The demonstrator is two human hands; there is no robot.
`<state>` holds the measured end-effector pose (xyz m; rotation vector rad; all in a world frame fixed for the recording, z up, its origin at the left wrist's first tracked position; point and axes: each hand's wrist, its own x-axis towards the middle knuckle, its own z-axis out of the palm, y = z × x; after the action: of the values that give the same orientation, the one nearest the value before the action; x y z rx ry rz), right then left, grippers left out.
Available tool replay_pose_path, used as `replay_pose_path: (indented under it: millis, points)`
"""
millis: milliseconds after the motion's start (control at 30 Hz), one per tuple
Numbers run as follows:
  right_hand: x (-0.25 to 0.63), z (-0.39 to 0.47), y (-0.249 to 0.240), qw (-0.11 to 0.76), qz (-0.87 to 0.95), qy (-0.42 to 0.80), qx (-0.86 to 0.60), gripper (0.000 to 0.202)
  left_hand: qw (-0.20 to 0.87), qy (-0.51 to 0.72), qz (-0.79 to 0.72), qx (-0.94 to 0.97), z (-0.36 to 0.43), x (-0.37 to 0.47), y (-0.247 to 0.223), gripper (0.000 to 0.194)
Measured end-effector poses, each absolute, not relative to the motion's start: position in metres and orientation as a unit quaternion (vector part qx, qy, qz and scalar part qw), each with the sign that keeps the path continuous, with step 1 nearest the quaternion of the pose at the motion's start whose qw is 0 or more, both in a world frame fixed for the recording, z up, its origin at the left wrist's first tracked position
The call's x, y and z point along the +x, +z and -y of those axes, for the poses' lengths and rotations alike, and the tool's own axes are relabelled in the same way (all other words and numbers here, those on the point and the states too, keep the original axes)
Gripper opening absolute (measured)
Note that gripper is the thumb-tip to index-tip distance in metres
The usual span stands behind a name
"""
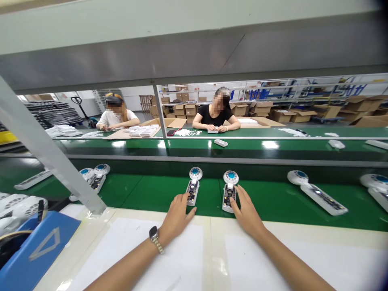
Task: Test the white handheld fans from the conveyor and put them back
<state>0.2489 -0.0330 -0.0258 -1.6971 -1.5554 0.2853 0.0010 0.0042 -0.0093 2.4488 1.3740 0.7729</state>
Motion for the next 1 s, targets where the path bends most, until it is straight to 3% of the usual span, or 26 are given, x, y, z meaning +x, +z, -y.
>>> replay_pose_path:
  millis: [200, 400, 533, 733, 867, 1000]
  points:
    - [0.217, 0.055, -0.018, 0.489, 0.688, 0.127, -0.521, 0.038, 0.169, 0.288, -0.499, 0.800, -0.020, -0.003, -0.005, 0.019]
    - [0.183, 0.075, -0.011, 0.500, 0.616, 0.455, -0.406, 0.044, 0.203, 0.333, -0.521, 0.759, -0.010, 0.000, 0.002, 0.025]
    - [0.176, 0.071, -0.014, 0.534, 0.493, 0.597, -0.339, 0.061, 0.125, 0.353, -0.386, 0.843, 0.007, 0.008, 0.000, 0.029]
    - [0.180, 0.062, -0.017, 0.577, 0.392, 0.630, -0.340, 0.057, 0.010, 0.245, -0.134, 0.960, 0.027, 0.012, 0.008, 0.040]
    - [0.182, 0.064, -0.011, 0.595, 0.399, 0.579, -0.389, 0.050, 0.045, 0.287, -0.133, 0.947, 0.029, 0.005, 0.009, 0.048]
    - [0.180, 0.067, -0.004, 0.567, 0.350, 0.641, -0.381, 0.061, 0.126, 0.336, -0.202, 0.911, 0.025, 0.005, 0.005, 0.045]
